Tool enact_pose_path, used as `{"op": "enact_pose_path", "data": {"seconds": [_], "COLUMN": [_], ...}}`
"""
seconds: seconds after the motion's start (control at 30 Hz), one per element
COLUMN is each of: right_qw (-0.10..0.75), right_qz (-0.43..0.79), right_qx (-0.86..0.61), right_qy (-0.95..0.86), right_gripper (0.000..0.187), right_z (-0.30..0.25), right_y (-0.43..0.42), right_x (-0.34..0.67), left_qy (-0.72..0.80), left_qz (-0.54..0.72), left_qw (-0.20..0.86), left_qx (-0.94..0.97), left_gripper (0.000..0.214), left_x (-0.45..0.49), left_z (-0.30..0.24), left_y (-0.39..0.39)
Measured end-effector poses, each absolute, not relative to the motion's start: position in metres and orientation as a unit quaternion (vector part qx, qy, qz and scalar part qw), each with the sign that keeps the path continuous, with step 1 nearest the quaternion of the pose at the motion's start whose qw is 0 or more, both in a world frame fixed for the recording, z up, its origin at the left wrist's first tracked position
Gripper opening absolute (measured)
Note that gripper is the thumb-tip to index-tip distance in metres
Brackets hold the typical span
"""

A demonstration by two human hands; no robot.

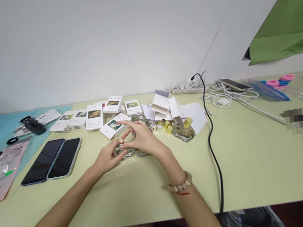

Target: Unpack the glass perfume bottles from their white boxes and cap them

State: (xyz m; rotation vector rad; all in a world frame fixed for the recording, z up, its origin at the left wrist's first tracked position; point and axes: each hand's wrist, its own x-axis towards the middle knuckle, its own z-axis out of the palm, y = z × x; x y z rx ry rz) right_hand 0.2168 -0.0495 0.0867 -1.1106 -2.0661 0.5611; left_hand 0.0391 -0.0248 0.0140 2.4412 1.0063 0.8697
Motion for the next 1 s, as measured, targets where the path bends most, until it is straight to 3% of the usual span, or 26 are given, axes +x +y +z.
{"op": "enact_pose_path", "data": {"seconds": [0.37, 0.77, 0.87, 1.0], "right_qw": [0.365, 0.376, 0.425, 0.533], "right_qz": [0.255, 0.269, 0.248, 0.115], "right_qx": [-0.409, -0.405, -0.420, -0.511], "right_qy": [-0.797, -0.789, -0.763, -0.664], "right_gripper": [0.050, 0.058, 0.061, 0.034], "right_z": [0.091, 0.090, 0.093, 0.089], "right_y": [-0.054, -0.054, -0.052, -0.041], "right_x": [0.216, 0.216, 0.220, 0.242], "left_qy": [0.349, 0.342, 0.348, 0.348], "left_qz": [0.312, 0.317, 0.317, 0.318], "left_qw": [0.182, 0.163, 0.150, 0.130], "left_qx": [0.865, 0.869, 0.870, 0.872], "left_gripper": [0.038, 0.032, 0.030, 0.028], "left_x": [0.038, 0.039, 0.039, 0.039], "left_z": [0.015, 0.011, 0.010, 0.008], "left_y": [-0.025, -0.023, -0.022, -0.021]}}
